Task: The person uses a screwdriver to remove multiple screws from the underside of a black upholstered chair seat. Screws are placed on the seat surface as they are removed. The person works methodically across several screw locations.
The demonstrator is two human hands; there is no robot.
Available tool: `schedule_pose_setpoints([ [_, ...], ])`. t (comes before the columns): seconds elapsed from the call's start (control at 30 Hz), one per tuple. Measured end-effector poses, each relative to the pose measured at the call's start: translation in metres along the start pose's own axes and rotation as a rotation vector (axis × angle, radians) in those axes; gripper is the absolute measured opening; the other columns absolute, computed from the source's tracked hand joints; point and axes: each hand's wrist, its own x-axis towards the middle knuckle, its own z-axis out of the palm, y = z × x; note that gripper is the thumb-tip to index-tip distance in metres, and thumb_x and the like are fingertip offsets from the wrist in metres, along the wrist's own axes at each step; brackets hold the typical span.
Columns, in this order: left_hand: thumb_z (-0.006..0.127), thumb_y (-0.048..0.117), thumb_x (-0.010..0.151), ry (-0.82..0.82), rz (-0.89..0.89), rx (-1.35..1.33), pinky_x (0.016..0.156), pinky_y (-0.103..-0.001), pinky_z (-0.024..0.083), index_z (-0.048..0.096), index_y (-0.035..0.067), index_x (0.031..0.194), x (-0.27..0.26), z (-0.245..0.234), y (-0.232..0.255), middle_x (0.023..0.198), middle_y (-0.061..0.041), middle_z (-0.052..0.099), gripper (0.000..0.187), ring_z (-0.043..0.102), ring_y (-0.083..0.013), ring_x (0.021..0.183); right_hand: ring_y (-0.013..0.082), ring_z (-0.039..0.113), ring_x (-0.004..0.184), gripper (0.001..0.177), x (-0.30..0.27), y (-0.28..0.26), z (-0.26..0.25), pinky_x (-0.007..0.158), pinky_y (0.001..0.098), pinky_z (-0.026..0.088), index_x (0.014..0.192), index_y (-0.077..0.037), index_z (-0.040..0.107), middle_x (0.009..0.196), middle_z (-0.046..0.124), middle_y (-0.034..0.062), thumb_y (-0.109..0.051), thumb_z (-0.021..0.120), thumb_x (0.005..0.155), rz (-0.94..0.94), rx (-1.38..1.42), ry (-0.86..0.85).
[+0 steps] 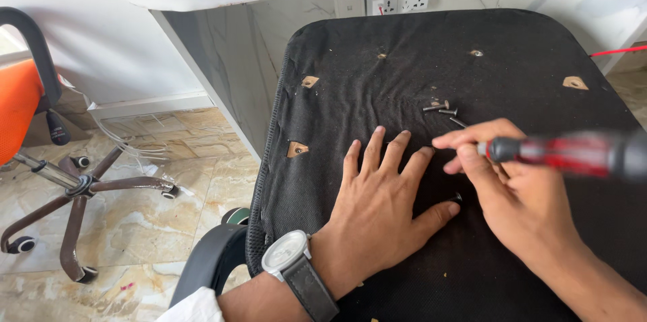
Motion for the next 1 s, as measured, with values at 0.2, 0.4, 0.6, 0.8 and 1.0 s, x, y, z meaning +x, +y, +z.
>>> schedule_pose_setpoints([
  [0.2, 0.06, 0.047, 0.095, -0.004, 0.062, 0.041, 0.115, -0.07, 0.02, 0.049, -0.001, 0.141, 0.01, 0.01, 0.004, 0.151, -0.029, 0.043, 0.067, 0.026, -0.0495, 0.151, 0.0152, 0.076, 0.088, 0.02, -0.007, 0.001, -0.004, 0.079, 0.0288, 0.061, 0.107, -0.001, 0.064, 0.107, 0.076, 0.0103, -0.019, 0.057, 0.105, -0.148, -0.18, 0.107],
  [0.4, 0.062, 0.046, 0.092, 0.135, 0.039, 0.092, 0.113, -0.068, 0.025, 0.04, -0.003, 0.147, 0.027, 0.026, 0.001, 0.154, -0.031, 0.036, 0.076, 0.027, -0.0518, 0.146, 0.0168, 0.075, 0.096, 0.018, -0.002, 0.005, -0.002, 0.086, 0.0304, 0.061, 0.106, 0.001, 0.063, 0.116, 0.075, 0.0128, -0.016, 0.055, 0.106, -0.15, -0.171, 0.103],
  [0.6, 0.066, 0.045, 0.09, 0.25, 0.012, 0.046, 0.113, -0.057, 0.034, 0.035, -0.005, 0.148, 0.085, 0.042, -0.027, 0.146, -0.032, 0.045, 0.082, 0.041, -0.0467, 0.141, 0.0171, 0.072, 0.094, 0.016, -0.001, 0.007, -0.011, 0.086, 0.0297, 0.06, 0.107, 0.0, 0.061, 0.117, 0.074, 0.0153, -0.011, 0.051, 0.111, -0.085, -0.083, 0.194],
  [0.8, 0.055, 0.033, 0.1, 0.595, -0.279, -0.584, 0.101, -0.042, 0.051, 0.053, 0.0, 0.135, 0.111, 0.021, -0.059, 0.129, -0.024, 0.065, 0.048, 0.066, -0.0359, 0.119, 0.0157, 0.073, 0.095, 0.013, -0.001, 0.009, -0.012, 0.085, 0.0297, 0.061, 0.104, -0.001, 0.061, 0.117, 0.074, 0.0143, -0.01, 0.052, 0.109, -0.037, -0.113, 0.205],
  [1.0, 0.062, 0.038, 0.091, 0.261, -0.282, -0.202, 0.114, -0.05, 0.032, 0.053, 0.003, 0.136, -0.005, -0.017, -0.04, 0.139, -0.021, 0.059, 0.057, 0.047, -0.0369, 0.14, 0.019, 0.073, 0.097, 0.017, -0.003, 0.012, -0.016, 0.089, 0.032, 0.06, 0.105, -0.001, 0.062, 0.113, 0.074, 0.0149, -0.015, 0.053, 0.11, -0.021, -0.155, 0.145],
])
